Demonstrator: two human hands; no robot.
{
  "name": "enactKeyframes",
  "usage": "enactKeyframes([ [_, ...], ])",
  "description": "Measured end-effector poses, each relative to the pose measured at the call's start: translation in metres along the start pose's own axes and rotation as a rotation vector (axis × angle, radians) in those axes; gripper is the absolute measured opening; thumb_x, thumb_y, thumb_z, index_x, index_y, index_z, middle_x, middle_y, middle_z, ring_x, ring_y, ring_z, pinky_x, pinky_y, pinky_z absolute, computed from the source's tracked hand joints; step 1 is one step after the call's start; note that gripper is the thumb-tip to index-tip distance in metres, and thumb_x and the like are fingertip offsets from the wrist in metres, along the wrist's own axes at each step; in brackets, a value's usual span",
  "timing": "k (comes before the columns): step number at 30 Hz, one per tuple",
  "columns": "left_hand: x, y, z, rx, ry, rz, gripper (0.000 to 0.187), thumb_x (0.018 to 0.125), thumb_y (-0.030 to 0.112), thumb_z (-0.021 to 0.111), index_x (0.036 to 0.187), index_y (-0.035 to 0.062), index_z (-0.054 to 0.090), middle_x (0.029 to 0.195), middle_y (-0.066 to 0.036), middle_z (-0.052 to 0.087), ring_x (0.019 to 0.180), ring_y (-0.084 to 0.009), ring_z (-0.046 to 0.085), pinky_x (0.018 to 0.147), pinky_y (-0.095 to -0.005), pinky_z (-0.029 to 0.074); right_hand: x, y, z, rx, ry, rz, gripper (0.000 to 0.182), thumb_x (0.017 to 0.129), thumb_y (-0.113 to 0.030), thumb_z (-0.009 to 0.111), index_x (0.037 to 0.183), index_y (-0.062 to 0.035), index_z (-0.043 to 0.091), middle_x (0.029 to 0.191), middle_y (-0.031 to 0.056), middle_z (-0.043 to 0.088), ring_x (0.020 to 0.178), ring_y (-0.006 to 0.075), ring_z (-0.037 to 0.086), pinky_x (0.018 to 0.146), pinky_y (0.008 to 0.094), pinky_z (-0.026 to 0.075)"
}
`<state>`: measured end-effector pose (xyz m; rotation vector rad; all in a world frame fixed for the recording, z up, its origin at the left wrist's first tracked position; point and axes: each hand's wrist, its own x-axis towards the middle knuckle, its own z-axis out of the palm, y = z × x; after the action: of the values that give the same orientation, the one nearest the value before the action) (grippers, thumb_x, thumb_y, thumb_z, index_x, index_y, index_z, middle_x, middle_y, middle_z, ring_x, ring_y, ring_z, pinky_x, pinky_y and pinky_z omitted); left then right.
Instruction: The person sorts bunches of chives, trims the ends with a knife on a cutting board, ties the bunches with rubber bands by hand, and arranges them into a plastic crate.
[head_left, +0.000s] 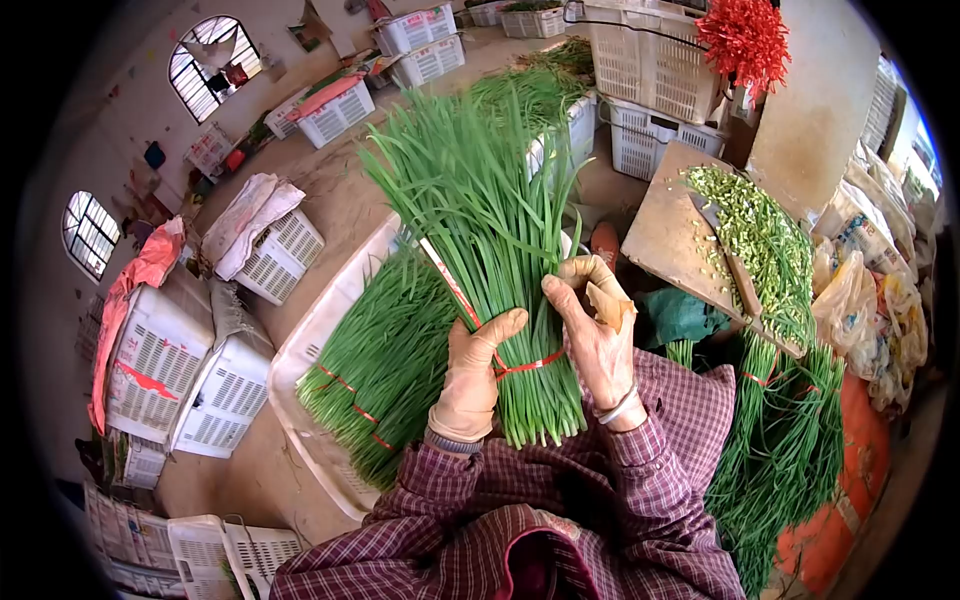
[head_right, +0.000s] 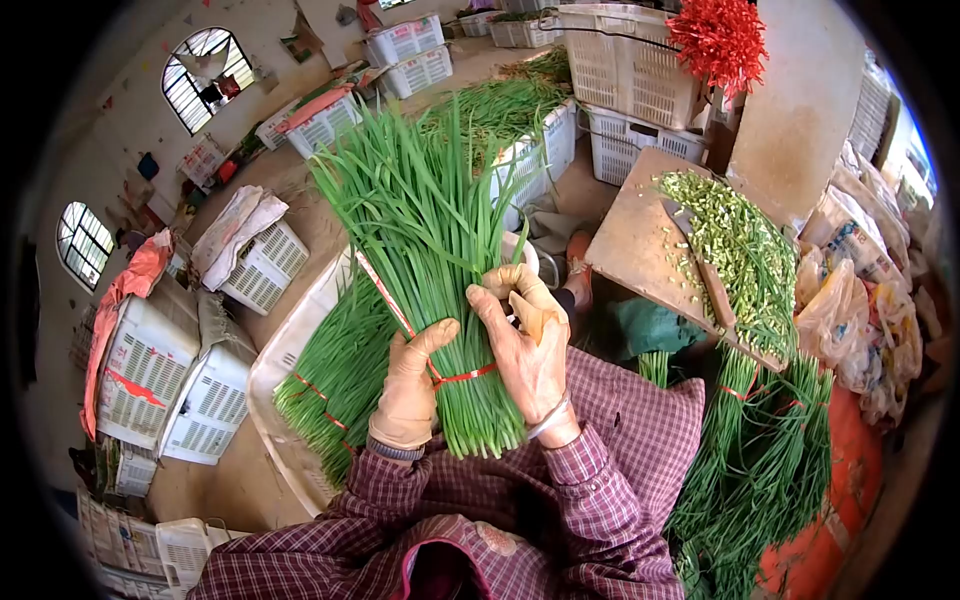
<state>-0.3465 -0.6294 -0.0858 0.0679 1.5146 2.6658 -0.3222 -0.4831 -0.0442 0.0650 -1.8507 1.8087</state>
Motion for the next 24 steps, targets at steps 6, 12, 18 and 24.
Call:
enactKeyframes([
  [6, 0.003, -0.01, -0.011, -0.035, -0.062, -0.048, 0.041, 0.088, 0.015, 0.073, 0.125, 0.0014, 0.062, 0.12, -0.007, 0.067, 0.107, -0.0184, 0.065, 0.098, -0.0348, 0.051, -0.02, 0.005, 0.004, 0.008, 0.066, -0.186, 0.011, 0.093, -0.003, 0.065, 0.1, 0.0044, 0.062, 0.091, 0.0104, 0.065, 0.079, 0.0197, 0.063, 0.073, 0.0289, 0.05],
  [12, -0.011, -0.001, -0.005, 0.075, -0.071, -0.024, 0.03, 0.092, 0.022, 0.069, 0.114, 0.0022, 0.065, 0.109, -0.006, 0.067, 0.106, -0.0172, 0.062, 0.094, -0.0335, 0.05, -0.035, 0.004, 0.013, 0.101, -0.097, -0.207, 0.011, 0.096, -0.002, 0.063, 0.099, 0.0073, 0.057, 0.093, 0.0105, 0.06, 0.075, 0.0186, 0.061, 0.068, 0.028, 0.05],
  [18, -0.008, 0.013, 0.005, -0.013, 0.004, -0.07, 0.03, 0.085, 0.01, 0.076, 0.111, 0.001, 0.067, 0.097, -0.006, 0.072, 0.083, -0.0158, 0.07, 0.071, -0.03, 0.059, -0.048, -0.008, -0.014, 0.708, -0.656, 0.372, 0.021, 0.1, -0.012, 0.061, 0.088, 0.0043, 0.062, 0.1, 0.0059, 0.059, 0.07, 0.0101, 0.062, 0.059, 0.0235, 0.052],
  [24, 0.005, 0.012, -0.01, -0.088, 0.039, -0.04, 0.039, 0.08, 0.001, 0.077, 0.116, -0.0016, 0.064, 0.103, -0.011, 0.072, 0.09, -0.0193, 0.072, 0.084, -0.0321, 0.062, -0.043, 0.002, -0.064, -0.19, -0.928, -0.372, 0.025, 0.092, -0.026, 0.07, 0.094, -0.0012, 0.076, 0.104, 0.0091, 0.073, 0.081, 0.0232, 0.071, 0.07, 0.0329, 0.058],
])
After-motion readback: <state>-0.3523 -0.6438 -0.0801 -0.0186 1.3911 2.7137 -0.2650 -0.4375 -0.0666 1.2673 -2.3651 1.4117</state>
